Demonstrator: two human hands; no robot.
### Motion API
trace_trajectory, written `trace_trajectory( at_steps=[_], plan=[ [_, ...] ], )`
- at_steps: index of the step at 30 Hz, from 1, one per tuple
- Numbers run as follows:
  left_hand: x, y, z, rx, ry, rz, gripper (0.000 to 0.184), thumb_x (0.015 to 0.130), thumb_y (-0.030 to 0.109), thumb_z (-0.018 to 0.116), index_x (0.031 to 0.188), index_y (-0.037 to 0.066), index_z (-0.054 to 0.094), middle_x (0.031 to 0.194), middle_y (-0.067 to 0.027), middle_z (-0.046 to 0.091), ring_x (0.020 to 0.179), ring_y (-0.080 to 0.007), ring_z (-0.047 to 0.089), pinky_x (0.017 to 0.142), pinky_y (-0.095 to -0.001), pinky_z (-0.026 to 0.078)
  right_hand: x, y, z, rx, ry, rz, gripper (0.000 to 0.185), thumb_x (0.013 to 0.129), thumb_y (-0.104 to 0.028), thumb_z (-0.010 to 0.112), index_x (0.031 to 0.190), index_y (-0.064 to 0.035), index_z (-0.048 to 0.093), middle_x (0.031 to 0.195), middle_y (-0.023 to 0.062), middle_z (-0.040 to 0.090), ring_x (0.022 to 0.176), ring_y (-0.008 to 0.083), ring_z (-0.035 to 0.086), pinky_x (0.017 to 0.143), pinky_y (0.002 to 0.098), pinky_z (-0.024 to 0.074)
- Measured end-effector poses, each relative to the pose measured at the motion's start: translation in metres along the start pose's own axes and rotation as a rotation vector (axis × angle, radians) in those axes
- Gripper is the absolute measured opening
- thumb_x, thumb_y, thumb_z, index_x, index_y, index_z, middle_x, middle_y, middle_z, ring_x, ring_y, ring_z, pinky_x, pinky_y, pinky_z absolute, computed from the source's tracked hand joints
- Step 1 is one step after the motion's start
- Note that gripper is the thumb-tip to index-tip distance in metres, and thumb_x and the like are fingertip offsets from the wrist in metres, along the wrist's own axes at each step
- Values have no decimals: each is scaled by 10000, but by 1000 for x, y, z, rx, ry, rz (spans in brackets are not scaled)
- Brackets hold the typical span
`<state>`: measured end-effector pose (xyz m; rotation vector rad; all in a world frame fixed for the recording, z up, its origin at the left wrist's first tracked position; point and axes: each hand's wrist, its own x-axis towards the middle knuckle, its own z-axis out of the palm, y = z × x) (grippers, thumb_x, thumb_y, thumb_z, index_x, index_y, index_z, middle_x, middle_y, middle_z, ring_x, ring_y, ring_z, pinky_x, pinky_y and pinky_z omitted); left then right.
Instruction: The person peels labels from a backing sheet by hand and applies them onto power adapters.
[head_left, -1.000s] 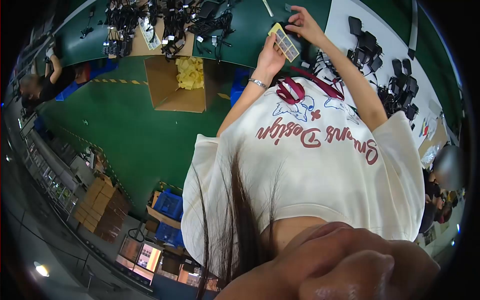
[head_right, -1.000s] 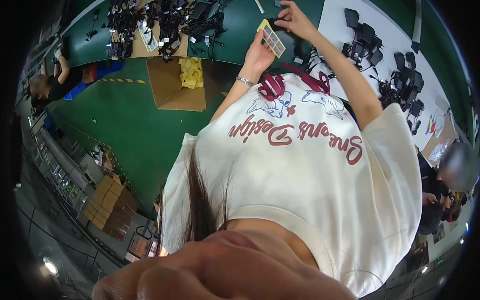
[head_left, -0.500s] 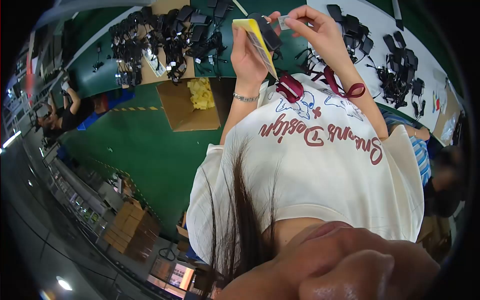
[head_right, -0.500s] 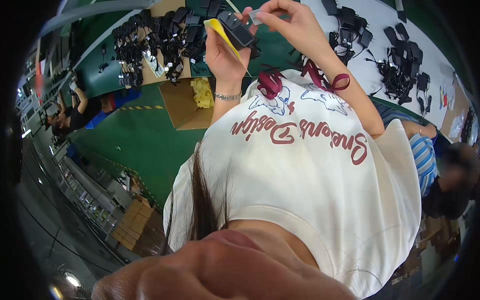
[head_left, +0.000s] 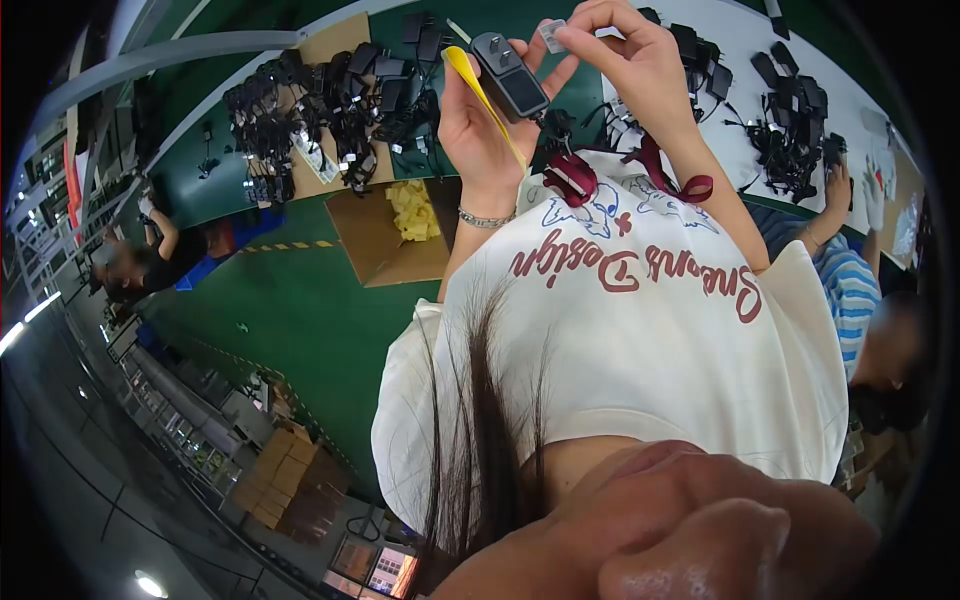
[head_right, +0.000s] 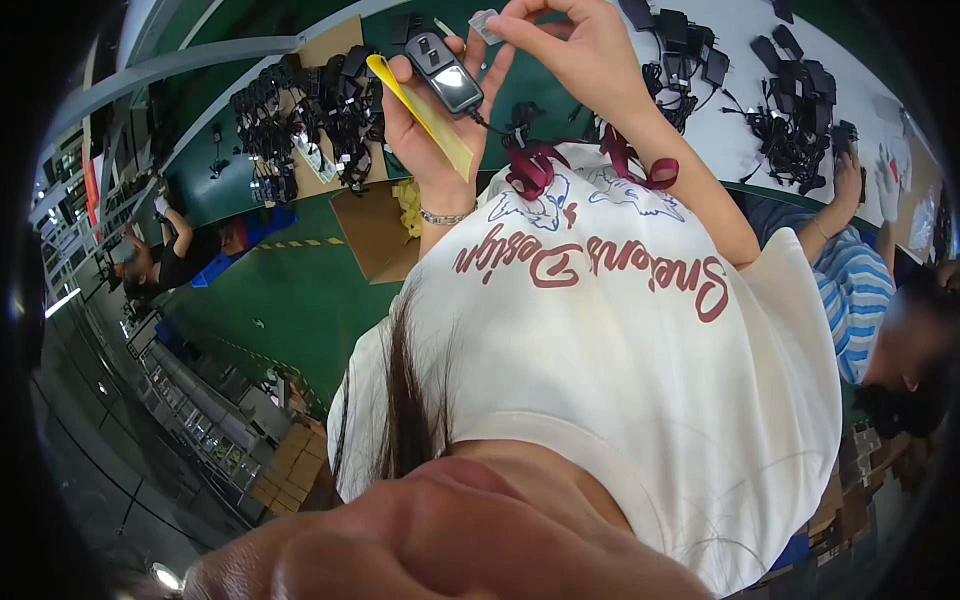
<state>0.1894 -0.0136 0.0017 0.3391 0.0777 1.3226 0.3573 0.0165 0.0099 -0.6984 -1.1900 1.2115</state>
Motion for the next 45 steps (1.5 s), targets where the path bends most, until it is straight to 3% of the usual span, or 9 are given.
trace_trajectory(
  at_steps=[7,11,15,18,31,35,39,43,45],
  plan=[
    [8,8,3,36,95,111,413,1084,403,398,1248,100,626,1221,-132,657,1231,-281,588,1076,-507,449,-3,-60,20,71,44,473,67,971,-64,687,972,-8,651,939,-1,635,800,58,604,733,203,479],
    [16,5,23,36,301,94,355,1044,347,528,1179,34,625,1165,-149,687,1039,-244,665,925,-385,539,-7,-26,17,-175,-152,344,110,982,-77,640,1059,-7,677,1145,47,586,936,118,597,902,254,483],
    [17,6,39,93,409,77,341,1030,335,549,1143,27,644,1117,-152,701,978,-254,681,863,-368,560,9,-5,26,524,-345,-288,70,981,-73,677,973,-7,654,932,-11,646,816,43,584,753,194,473],
    [32,6,12,99,46,90,337,1027,331,554,1128,25,654,1093,-152,709,955,-255,687,846,-370,567,4,-68,28,73,-49,599,70,978,-70,681,979,-5,655,919,-12,646,811,42,587,744,194,476],
    [21,2,36,3,344,47,389,1014,363,556,1172,20,648,1149,-152,699,1037,-274,684,903,-401,567,6,-74,31,105,-14,604,68,974,-64,683,965,-4,651,918,-9,635,797,47,584,729,200,479],
    [19,4,35,-56,299,0,430,1009,386,554,1220,18,626,1214,-155,676,1089,-275,668,947,-415,555,7,-61,29,42,-30,589,67,970,-60,684,960,-3,650,918,-9,625,791,52,582,725,203,476],
    [17,1,32,-91,280,55,459,1007,397,550,1253,14,605,1249,-163,659,1128,-283,654,972,-421,546,10,-21,24,359,-300,-261,64,966,-51,683,957,2,649,937,-6,613,790,59,582,723,208,477],
    [15,4,31,-58,343,28,462,1005,405,545,1259,23,600,1246,-172,656,1132,-297,651,983,-424,541,7,-62,32,8,-14,594,59,965,-42,679,957,5,645,980,-2,602,812,61,583,722,210,480],
    [14,5,32,-55,337,23,463,1004,408,545,1259,24,598,1242,-172,656,1135,-299,649,986,-425,540,10,-13,26,286,-210,-29,56,963,-34,680,955,5,641,1001,2,595,832,59,585,729,212,486]
  ],
)
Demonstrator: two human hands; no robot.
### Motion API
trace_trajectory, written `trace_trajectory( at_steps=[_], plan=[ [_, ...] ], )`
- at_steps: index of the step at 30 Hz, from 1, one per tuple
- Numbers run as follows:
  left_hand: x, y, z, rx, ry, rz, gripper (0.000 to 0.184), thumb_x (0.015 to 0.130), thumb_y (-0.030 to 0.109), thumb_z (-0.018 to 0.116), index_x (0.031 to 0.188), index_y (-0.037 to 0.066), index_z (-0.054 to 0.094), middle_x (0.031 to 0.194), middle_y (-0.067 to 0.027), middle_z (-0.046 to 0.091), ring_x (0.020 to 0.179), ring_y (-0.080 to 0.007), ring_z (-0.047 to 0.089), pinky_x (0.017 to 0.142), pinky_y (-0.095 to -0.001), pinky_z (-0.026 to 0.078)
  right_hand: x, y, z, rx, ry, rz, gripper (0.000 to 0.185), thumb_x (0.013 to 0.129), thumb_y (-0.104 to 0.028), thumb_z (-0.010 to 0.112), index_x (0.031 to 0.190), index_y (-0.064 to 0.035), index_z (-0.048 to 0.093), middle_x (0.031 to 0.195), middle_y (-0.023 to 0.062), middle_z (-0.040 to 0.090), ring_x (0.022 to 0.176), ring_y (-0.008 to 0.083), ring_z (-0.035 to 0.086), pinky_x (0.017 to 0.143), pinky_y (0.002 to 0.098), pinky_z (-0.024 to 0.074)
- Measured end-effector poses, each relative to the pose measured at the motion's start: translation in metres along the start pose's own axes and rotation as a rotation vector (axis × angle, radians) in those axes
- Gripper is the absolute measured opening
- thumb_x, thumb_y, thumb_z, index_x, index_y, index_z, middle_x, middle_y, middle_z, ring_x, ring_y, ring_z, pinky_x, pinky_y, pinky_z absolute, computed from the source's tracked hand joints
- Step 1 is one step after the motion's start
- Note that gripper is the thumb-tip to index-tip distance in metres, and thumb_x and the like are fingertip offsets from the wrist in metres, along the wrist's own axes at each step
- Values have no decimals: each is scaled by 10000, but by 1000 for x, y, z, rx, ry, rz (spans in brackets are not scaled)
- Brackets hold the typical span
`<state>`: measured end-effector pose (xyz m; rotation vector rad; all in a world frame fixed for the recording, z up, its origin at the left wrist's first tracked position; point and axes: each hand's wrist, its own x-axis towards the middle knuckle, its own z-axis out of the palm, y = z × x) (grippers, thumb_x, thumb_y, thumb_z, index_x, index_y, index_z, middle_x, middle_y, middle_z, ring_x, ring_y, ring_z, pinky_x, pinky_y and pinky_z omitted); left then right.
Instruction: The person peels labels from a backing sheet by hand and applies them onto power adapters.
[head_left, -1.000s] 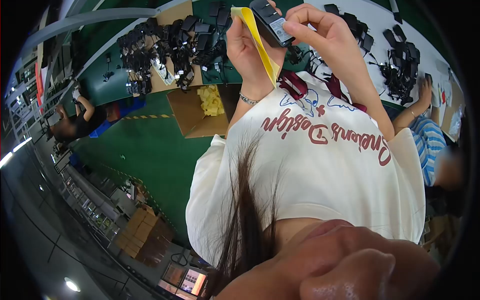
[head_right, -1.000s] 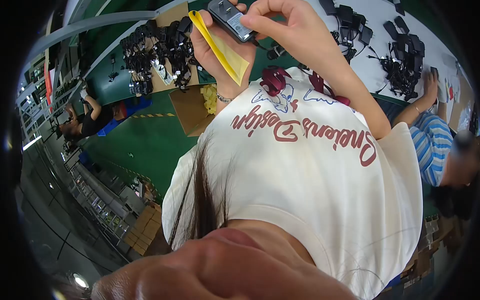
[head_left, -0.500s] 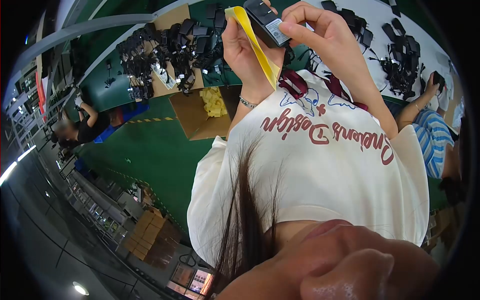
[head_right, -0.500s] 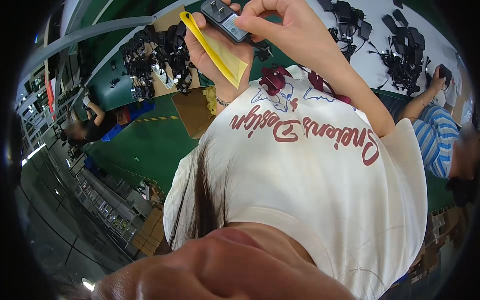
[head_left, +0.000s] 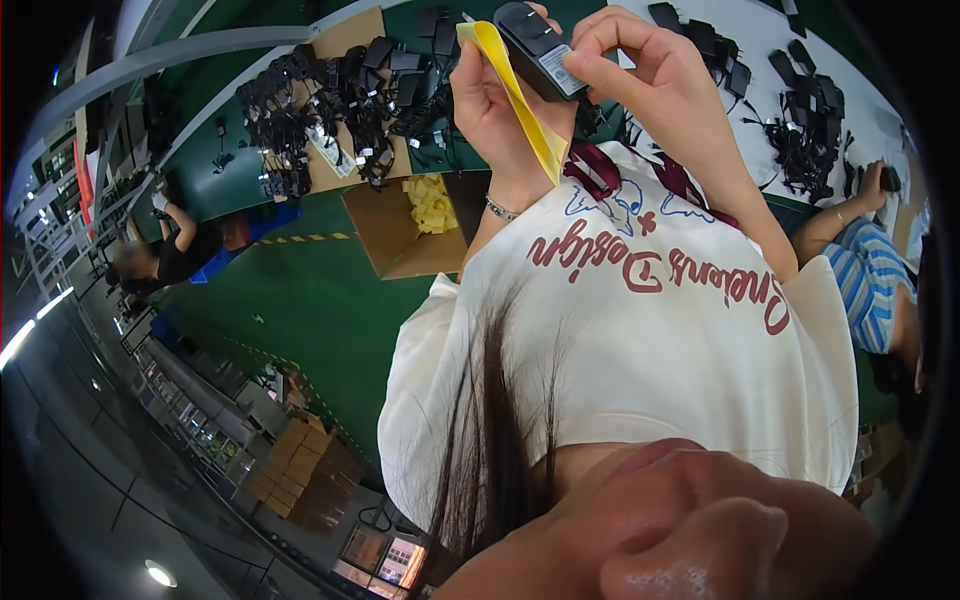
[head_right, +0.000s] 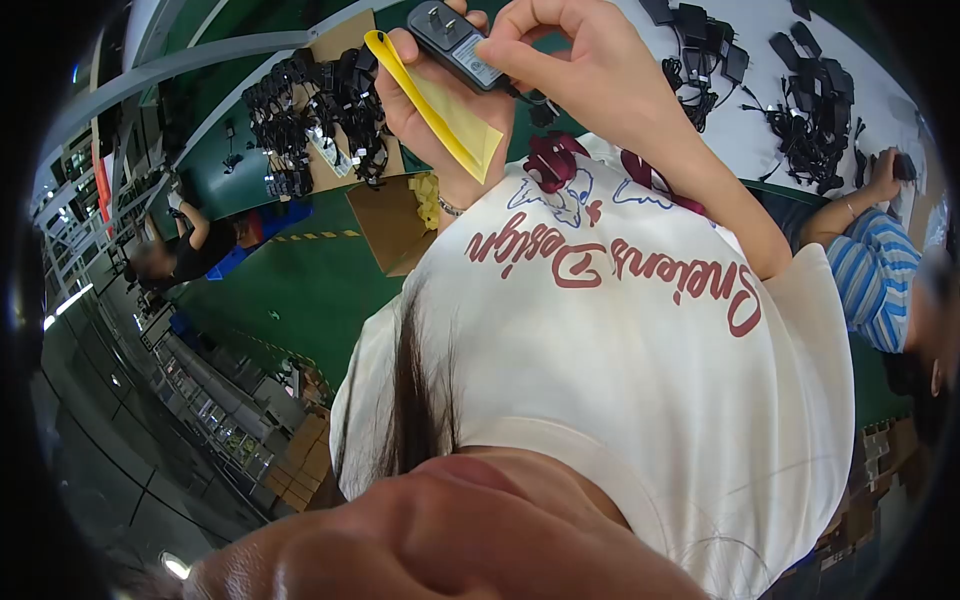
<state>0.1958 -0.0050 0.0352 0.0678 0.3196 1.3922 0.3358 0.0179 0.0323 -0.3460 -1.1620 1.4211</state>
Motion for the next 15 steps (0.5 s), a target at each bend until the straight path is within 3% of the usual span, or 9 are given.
trace_trajectory(
  at_steps=[2,7,10,13,15],
  plan=[
    [0,1,-1,6,-12,-13,465,1002,412,544,1257,26,594,1234,-173,656,1142,-303,645,992,-428,537,-1,11,-4,105,-135,-309,55,962,-31,680,954,5,639,1012,3,592,842,58,587,733,213,489],
    [0,-5,-1,39,-53,67,467,1005,413,532,1249,19,592,1223,-167,659,1157,-300,634,1009,-432,524,-1,11,-4,57,-111,-305,62,955,-22,686,953,11,633,1034,12,583,870,58,594,732,208,502],
    [-3,-5,-1,-22,36,46,489,1001,434,522,1253,20,587,1220,-166,652,1153,-290,626,1013,-445,516,3,2,3,62,-113,-369,66,949,-18,690,944,15,633,1036,16,581,860,59,601,718,202,508],
    [-2,-3,-1,63,46,43,514,994,459,522,1260,23,581,1223,-164,640,1136,-287,624,1006,-453,512,0,-58,28,-313,263,570,72,944,-25,694,929,14,636,1037,22,580,828,60,606,686,195,508],
    [-1,-3,2,105,51,41,527,990,472,522,1263,25,578,1225,-163,634,1127,-286,623,1002,-457,511,0,-59,29,-340,267,558,76,941,-26,697,920,12,635,1029,22,581,817,59,605,677,192,505]
  ],
)
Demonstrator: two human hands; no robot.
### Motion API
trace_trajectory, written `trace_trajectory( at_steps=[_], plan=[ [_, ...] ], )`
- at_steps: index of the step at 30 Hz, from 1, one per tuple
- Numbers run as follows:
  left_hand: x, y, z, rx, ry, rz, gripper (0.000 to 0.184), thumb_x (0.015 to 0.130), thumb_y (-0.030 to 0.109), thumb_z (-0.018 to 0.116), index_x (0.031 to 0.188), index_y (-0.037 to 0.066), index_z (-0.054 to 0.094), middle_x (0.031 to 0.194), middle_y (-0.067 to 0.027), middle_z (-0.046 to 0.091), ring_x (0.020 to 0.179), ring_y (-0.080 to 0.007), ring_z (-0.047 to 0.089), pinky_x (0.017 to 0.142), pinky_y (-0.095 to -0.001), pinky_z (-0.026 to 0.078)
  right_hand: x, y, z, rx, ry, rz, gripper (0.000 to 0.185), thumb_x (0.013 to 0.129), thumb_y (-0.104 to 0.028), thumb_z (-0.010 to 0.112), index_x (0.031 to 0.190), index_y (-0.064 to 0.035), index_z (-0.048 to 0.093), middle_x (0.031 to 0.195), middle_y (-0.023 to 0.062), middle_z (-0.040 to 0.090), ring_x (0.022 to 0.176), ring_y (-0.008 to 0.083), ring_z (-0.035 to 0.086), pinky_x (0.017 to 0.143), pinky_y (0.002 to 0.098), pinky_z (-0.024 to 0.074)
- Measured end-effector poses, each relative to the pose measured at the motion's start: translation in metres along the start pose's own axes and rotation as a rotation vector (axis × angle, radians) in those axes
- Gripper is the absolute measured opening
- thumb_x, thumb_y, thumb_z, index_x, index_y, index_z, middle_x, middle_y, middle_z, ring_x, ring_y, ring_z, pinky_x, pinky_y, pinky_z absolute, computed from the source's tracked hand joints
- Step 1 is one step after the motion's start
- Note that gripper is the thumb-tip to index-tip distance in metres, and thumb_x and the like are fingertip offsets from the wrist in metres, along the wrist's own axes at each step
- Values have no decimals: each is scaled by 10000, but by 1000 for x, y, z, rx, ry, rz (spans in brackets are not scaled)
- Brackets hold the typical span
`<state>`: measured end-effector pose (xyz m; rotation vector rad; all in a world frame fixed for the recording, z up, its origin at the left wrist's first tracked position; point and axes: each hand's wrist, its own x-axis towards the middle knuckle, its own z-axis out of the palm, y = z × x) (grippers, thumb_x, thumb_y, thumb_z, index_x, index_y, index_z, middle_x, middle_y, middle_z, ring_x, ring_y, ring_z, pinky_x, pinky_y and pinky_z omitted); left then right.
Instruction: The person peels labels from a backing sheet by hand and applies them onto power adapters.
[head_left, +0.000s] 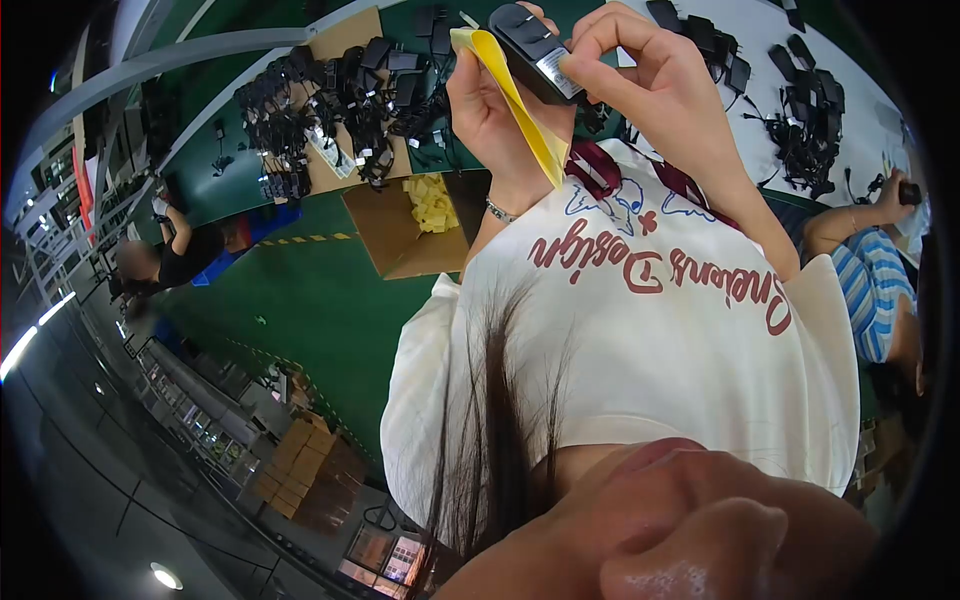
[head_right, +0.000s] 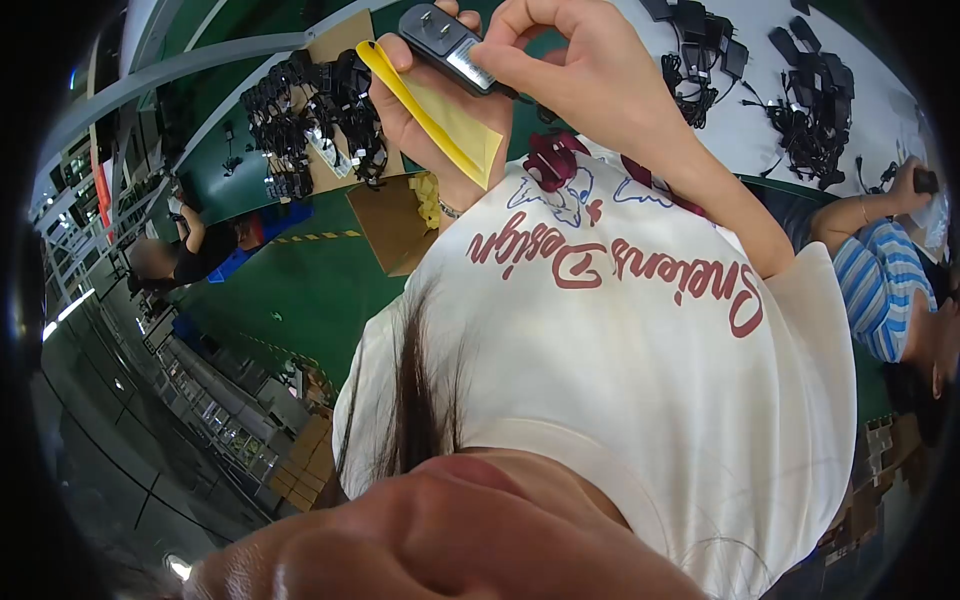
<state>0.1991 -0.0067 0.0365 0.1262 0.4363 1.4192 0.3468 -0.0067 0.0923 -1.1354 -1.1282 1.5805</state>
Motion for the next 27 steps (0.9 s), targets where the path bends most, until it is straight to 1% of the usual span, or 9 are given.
trace_trajectory(
  at_steps=[4,8,11,12,15,17,20,23,27],
  plan=[
    [-5,0,8,88,150,17,555,976,499,535,1246,15,580,1177,-155,638,1098,-287,625,970,-447,519,-4,-3,3,-109,26,-63,89,933,-26,706,903,8,630,1006,23,587,793,58,604,659,187,496],
    [-9,-2,7,60,-6,74,578,967,502,546,1243,-6,564,1139,-147,624,1072,-283,619,948,-414,523,-6,-5,4,-234,31,-136,103,923,-22,719,899,5,622,986,31,598,787,61,600,665,189,488],
    [-3,1,5,77,-262,87,562,976,498,544,1235,0,543,1133,-152,600,1027,-285,622,949,-392,530,-6,-4,5,-231,38,-148,116,914,-15,730,893,0,617,973,37,603,780,63,593,673,191,484],
    [0,3,4,80,-314,87,559,978,498,544,1233,1,539,1132,-153,595,1019,-286,623,950,-387,532,-5,0,5,-60,60,-103,94,925,-17,715,902,-3,625,977,44,605,774,67,589,678,192,483],
    [6,7,1,-139,-278,-278,456,1011,470,522,1166,42,543,1127,-160,574,1026,-286,609,915,-390,538,-2,19,2,279,102,-5,55,949,-20,685,920,-8,640,984,58,607,763,75,582,686,195,480],
    [4,2,6,-179,-233,-284,399,1030,449,505,1115,62,547,1129,-168,579,1048,-290,602,899,-396,541,0,38,-15,26,44,-368,121,979,-21,633,1100,-15,634,992,66,611,766,91,596,694,205,489],
    [2,-9,7,-176,-160,-160,342,1056,417,478,1038,84,554,1136,-182,597,1091,-298,592,881,-407,544,4,46,-24,-252,-11,-627,297,995,-44,608,1287,-31,564,985,83,616,767,116,617,698,224,502],
    [12,-15,-15,-281,-228,-309,297,1071,380,460,1018,102,549,1248,-201,597,1187,-302,564,939,-464,513,2,55,-35,-556,-36,-780,521,995,-90,609,1483,-54,431,963,110,621,767,149,644,698,252,518],
    [29,-58,-41,-48,-188,-267,325,1035,482,488,1040,185,619,1248,-103,619,1134,-292,586,958,-491,465,-22,102,-65,-93,-55,-493,220,935,-85,709,1137,-20,652,1176,46,584,968,122,571,917,252,452]
  ],
)
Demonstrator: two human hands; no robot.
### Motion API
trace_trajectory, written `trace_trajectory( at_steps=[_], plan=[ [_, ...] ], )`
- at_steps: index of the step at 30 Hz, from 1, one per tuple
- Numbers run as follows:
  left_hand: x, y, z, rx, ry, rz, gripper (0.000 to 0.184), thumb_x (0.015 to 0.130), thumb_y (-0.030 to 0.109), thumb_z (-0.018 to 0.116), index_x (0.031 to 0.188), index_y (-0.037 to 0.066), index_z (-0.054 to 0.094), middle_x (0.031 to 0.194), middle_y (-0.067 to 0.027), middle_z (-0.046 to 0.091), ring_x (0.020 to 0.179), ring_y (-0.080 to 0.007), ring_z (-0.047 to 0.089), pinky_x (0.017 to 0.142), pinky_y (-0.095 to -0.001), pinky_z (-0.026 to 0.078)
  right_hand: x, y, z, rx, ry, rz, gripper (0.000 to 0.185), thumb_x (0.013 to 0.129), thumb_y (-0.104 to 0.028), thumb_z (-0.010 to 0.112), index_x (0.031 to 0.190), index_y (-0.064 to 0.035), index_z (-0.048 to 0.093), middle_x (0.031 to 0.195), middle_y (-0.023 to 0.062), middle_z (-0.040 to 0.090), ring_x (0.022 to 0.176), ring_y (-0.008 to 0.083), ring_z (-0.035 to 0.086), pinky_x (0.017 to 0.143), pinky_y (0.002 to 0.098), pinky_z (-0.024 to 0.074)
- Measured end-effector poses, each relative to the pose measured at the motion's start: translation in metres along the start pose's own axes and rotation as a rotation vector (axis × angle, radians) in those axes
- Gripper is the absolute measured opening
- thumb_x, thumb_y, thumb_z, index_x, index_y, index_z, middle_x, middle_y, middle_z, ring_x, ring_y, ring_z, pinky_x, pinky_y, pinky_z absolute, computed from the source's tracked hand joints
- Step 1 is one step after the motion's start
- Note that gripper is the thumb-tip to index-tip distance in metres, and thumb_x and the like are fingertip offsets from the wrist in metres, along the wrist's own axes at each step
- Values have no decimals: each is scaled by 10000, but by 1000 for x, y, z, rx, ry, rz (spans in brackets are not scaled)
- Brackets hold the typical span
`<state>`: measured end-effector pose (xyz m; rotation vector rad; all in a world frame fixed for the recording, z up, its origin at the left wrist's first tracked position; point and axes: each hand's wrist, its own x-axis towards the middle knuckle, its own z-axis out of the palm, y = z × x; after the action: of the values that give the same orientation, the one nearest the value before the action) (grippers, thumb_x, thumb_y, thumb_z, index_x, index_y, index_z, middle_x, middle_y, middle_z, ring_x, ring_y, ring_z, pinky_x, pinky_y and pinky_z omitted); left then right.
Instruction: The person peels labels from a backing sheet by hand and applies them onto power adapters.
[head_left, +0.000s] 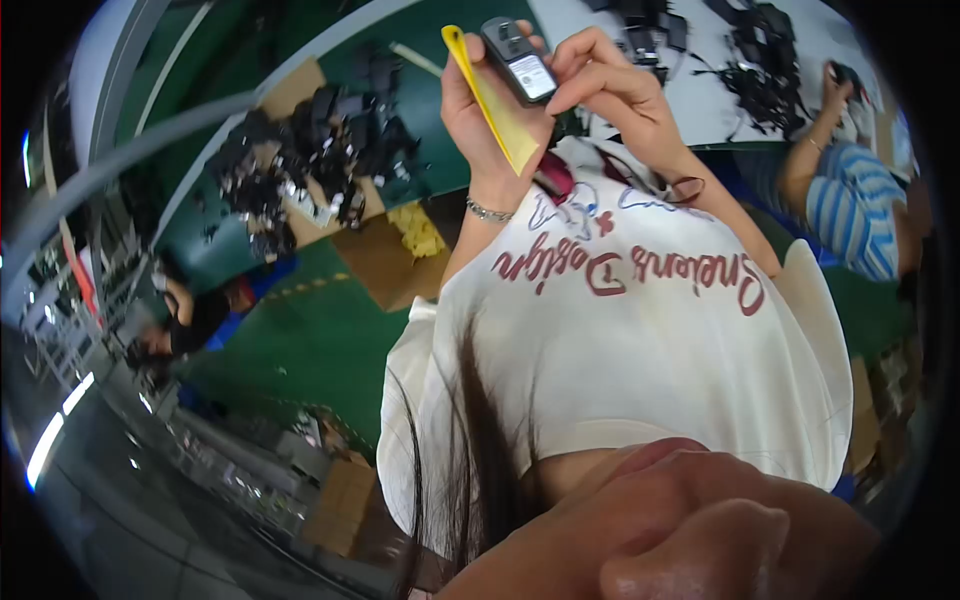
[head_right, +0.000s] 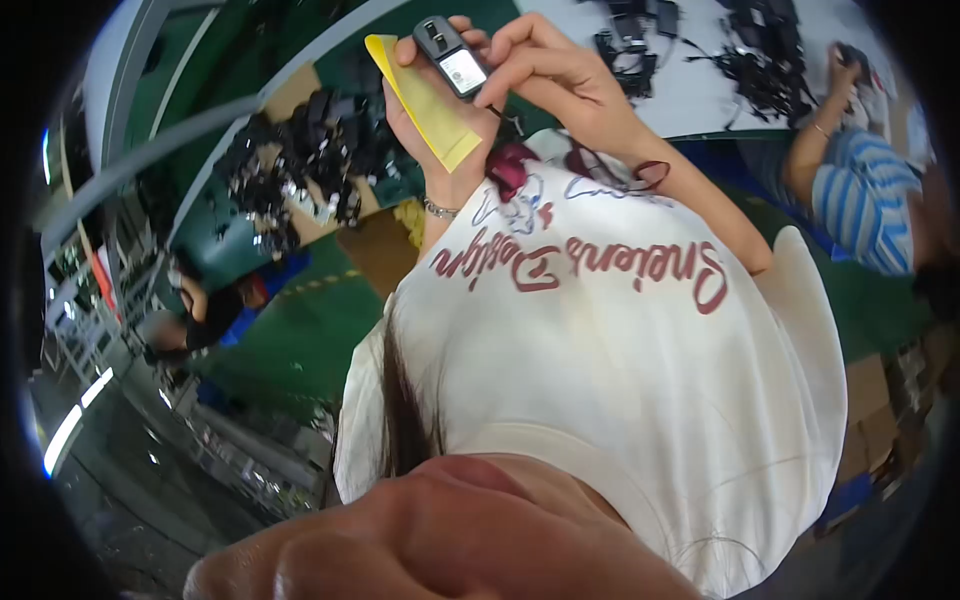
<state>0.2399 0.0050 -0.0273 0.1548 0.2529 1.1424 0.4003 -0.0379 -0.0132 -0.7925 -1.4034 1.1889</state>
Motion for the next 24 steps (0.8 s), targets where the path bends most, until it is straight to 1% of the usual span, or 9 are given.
trace_trajectory(
  at_steps=[4,6,9,12,16,19,20,22,24],
  plan=[
    [22,-38,-4,176,195,-188,323,1056,434,491,1037,135,614,1236,-82,623,1118,-252,592,945,-448,488,-33,29,-5,56,380,150,385,882,-94,772,1221,-16,608,1185,44,582,989,113,560,904,256,459],
    [35,-61,-37,332,171,-209,277,1057,383,509,1085,126,606,1212,-80,635,1096,-230,607,947,-416,493,-45,62,-19,-259,515,456,499,864,-101,799,1287,3,556,1158,70,603,941,121,609,837,264,510],
    [48,-76,-76,650,124,-167,217,1061,282,545,1180,107,591,1164,-75,659,1054,-187,636,950,-352,505,-62,115,-67,-36,724,587,519,868,-131,809,1284,37,547,1121,102,628,845,141,656,731,260,541],
    [47,-57,-84,706,187,-224,230,1011,118,632,1231,78,579,1121,-64,673,1043,-150,635,938,-285,500,-87,184,-130,-240,990,551,581,842,-215,849,1265,53,555,1076,122,641,733,159,666,647,253,538],
    [30,-47,-44,834,113,-43,349,959,24,680,1289,36,565,1087,-69,677,1018,-128,641,910,-255,511,-95,205,-174,-362,1008,513,700,813,-325,871,1298,61,546,1083,132,633,857,168,669,743,280,550],
    [18,-33,-21,898,40,64,392,945,16,698,1311,19,559,1080,-79,684,1000,-119,648,900,-255,519,-92,214,-181,-1109,915,527,779,801,-399,867,1364,25,536,1109,159,623,1012,192,647,858,308,537],
    [17,-29,-17,924,-8,118,413,938,12,706,1323,10,556,1076,-84,688,991,-114,652,895,-255,524,-89,214,-178,-1104,899,512,779,801,-399,867,1364,25,536,1109,159,623,1012,192,647,858,308,537],
    [12,-19,-18,1006,-17,155,433,936,22,713,1338,11,551,1090,-92,690,986,-115,657,886,-252,527,-60,142,-131,-1347,829,215,703,871,-363,807,1419,-22,529,1183,167,617,1148,206,603,935,323,507],
    [9,-10,-19,1165,-56,178,473,934,42,725,1368,14,539,1117,-108,693,978,-118,666,870,-245,533,-25,75,-79,-269,491,183,578,935,-244,748,1439,-53,538,1244,130,607,1156,193,599,937,314,508]
  ],
)
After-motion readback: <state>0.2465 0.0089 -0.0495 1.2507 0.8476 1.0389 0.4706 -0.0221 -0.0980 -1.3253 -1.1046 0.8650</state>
